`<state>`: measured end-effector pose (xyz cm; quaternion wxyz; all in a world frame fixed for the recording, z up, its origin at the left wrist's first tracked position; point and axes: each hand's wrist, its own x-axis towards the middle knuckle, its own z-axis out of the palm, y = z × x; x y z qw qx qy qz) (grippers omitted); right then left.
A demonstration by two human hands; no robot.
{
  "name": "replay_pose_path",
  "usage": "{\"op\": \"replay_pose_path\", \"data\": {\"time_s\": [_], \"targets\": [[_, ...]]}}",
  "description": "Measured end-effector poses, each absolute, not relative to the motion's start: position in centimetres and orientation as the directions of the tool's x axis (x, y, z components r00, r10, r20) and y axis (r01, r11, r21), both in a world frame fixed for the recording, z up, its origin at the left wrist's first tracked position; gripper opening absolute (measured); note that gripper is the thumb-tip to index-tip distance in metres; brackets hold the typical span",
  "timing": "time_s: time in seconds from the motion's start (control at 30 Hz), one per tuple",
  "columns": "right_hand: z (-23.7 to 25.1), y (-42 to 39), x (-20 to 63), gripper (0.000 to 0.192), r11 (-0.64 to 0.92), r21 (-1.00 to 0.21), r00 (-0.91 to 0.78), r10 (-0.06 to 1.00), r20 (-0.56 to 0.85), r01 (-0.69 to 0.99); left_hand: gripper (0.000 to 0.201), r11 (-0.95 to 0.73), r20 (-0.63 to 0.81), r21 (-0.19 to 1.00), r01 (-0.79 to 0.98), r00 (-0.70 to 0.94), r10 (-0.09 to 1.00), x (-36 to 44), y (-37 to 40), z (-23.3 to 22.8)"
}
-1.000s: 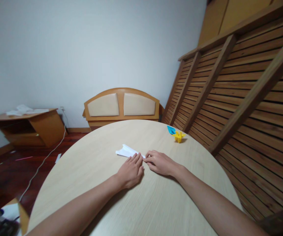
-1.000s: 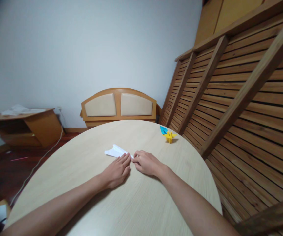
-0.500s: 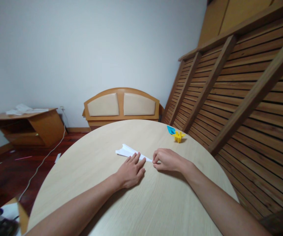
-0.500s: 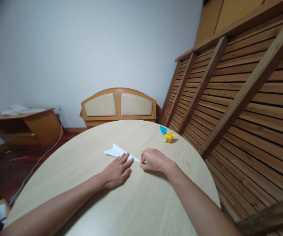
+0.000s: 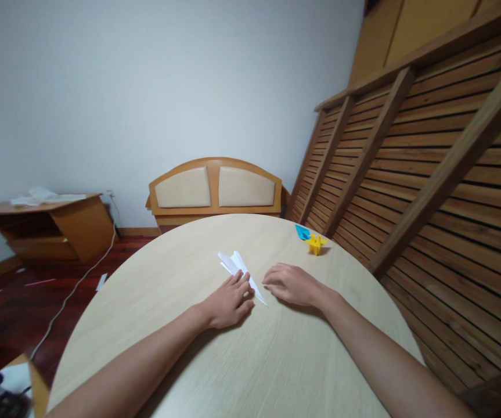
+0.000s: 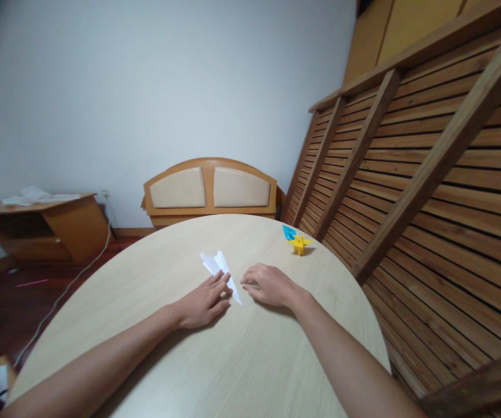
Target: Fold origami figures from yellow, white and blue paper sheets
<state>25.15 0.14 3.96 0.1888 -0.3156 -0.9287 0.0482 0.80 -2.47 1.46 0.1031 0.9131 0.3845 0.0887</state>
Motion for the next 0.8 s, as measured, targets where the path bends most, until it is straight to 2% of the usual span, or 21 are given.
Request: {"op": "replay_pose_path", "data": {"time_s": [0.17,0.27,0.37,0.6,0.8], "targets": [[3.4,-0.1,24.3,0.031,0.875,-0.21,-0.811,0.483,0.33,0.436,0.037,-0.725,0.068,0.357,0.589,0.758,0.649,-0.5,-1.5,1.6],[2.8,0.1,24.0,0.035,0.886,-0.217,-0.817,0.462,0.346,0.409,0.035,-0.759,0.111,0.38,0.529,0.788,0.605,-0.8,-1.5,1.7],[2.2,0.3,24.0,0.035,0.884,-0.219,-0.813,0.466,0.349,0.413,0.024,-0.781,0.171,0.375,0.5,0.791,0.588,-0.7,-1.7,1.8],[2.0,0.4,23.7,0.031,0.882,-0.256,-0.809,0.468,0.357,0.396,0.016,-0.735,0.279,0.421,0.531,0.696,0.662,0.3,-1.7,1.0],[2.4,0.1,23.3,0.025,0.876,-0.269,-0.811,0.475,0.342,0.4,0.019,-0.692,0.255,0.403,0.599,0.653,0.713,0.5,-1.7,0.6]]}}
